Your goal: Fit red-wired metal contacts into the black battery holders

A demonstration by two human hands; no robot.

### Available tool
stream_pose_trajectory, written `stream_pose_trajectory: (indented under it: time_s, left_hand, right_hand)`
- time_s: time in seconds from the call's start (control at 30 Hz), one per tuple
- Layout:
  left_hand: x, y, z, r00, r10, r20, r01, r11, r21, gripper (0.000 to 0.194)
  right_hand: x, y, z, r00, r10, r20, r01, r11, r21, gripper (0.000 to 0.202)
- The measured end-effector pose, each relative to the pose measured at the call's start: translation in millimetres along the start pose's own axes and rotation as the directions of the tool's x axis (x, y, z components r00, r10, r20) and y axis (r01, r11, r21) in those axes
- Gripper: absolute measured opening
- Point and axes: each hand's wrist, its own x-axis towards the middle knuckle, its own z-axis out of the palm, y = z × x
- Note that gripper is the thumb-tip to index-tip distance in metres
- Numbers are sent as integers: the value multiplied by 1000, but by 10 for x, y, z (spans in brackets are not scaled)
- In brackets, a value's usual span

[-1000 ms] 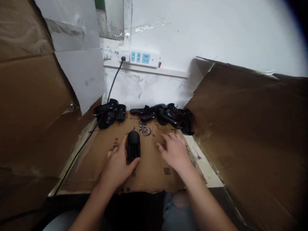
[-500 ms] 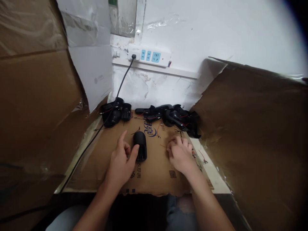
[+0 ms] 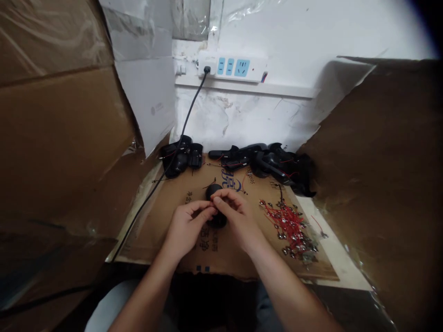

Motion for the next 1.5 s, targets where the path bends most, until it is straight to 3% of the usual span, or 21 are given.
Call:
stream_pose_trajectory:
  time_s: [0.07,0.13,0.23,0.3,0.4,0.47,0.5,0.53,0.6,0.67,0.77,0.83,0.93,1.37,1.5]
  left_hand:
    - [4,3,-48,998,26,-53,-25,1000,17,30]
    - [12,7,-82,989,88,-115,-79,994,82,30]
    - [25,9,-96,975,128,-183,-107,987,123,30]
    - [30,15,-87,968,102,-228,-90,994,62,32]
    - [21,43,-63,963,65,-260,-73,997,-21,37]
    - [-1,68,-43,968,46,-247,-55,998,-27,37]
    - [-15,77,-31,970,46,-239,-52,998,-18,37]
    - [-30,83,-16,972,57,-229,-60,998,-5,35]
    - [-60,79,16,969,112,-219,-108,994,30,29]
    - [-84,59,43,955,205,-215,-185,977,109,21]
    - [-111,27,57,926,363,-104,-315,895,315,14]
    - [-123,19,55,898,440,-6,-398,819,413,17]
    - [-137,29,59,857,512,58,-476,745,466,20]
    - [-156,45,88,799,586,134,-561,647,516,28]
    - [-154,67,128,806,580,115,-551,666,503,26]
  right_hand:
    - [-47,2,-61,975,-206,-79,175,939,-297,15]
    - [-79,39,-71,952,-299,-60,220,810,-544,24]
    - [-96,189,15,979,-199,41,166,664,-729,68]
    - [-93,300,79,991,-106,78,129,659,-741,83]
    - [-98,375,95,998,-68,-1,54,811,-582,78]
    - [-118,352,60,992,18,-126,-52,960,-274,68]
    - [-133,327,38,981,110,-158,-119,992,-48,62]
    - [-149,296,19,966,213,-147,-184,965,189,56]
    - [-181,233,-6,933,358,-34,-282,786,550,47]
    - [-205,184,-11,916,393,77,-330,634,699,42]
    - [-227,161,2,906,403,127,-358,572,738,39]
    - [-235,174,13,903,418,95,-352,595,722,36]
    - [-246,205,35,915,404,-4,-292,668,684,29]
    - [-309,259,112,905,424,-25,-290,659,694,41]
    - [-320,270,121,913,406,-44,-267,675,687,46]
